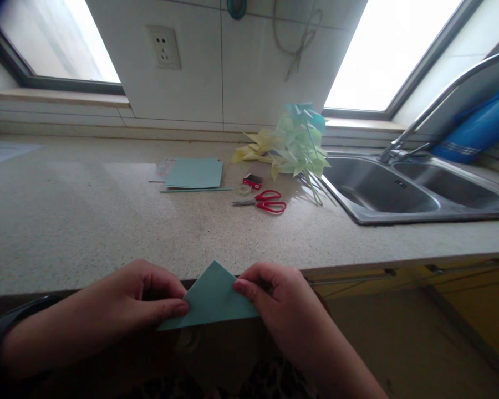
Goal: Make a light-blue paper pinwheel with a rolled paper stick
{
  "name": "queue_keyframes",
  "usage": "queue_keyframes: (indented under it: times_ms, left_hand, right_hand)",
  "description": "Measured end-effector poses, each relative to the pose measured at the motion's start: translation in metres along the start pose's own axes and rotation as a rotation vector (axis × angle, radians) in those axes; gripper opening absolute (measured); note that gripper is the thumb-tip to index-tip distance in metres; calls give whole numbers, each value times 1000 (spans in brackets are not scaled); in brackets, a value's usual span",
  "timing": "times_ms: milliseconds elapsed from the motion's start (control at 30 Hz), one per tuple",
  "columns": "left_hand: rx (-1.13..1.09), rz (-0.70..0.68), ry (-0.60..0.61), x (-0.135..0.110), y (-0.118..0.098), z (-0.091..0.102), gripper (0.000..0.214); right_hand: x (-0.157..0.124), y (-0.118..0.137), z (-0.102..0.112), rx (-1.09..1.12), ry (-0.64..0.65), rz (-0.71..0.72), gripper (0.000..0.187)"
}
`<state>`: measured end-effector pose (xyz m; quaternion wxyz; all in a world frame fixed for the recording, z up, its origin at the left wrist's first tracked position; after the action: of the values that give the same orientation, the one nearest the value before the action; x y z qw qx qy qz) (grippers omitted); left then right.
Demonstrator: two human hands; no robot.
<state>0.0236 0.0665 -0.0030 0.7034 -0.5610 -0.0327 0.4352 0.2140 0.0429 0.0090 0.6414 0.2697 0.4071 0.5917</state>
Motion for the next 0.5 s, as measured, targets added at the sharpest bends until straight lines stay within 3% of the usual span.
queue_keyframes:
  times_ms: [100,267,367,500]
  left_hand:
    - [37,-99,-72,-1,-7,7,31]
    - [462,-466,-469,-17,-37,42,29]
    - [737,-687,-488,-22,-49,37,32]
    - [956,-743,-468,-13,-45,33,37]
  right_hand:
    - [8,13,11,-83,-81,77,23]
    - [33,32,15,-376,-132,197,19]
    - [48,40,8,-449,-103,263,17]
    - [64,55,-2,-536,-57,380,15]
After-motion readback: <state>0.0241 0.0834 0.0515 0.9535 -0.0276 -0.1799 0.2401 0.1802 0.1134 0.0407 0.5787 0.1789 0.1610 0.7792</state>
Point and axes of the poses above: each hand's wrist, its own x-axis towards the middle knuckle, its own z-axis out of the back of the hand, y = z × x, the point moved 10 cm from there along x, towards the middle knuckle, and after that the axes turned 1 degree about -x, right-handed, at the moved point
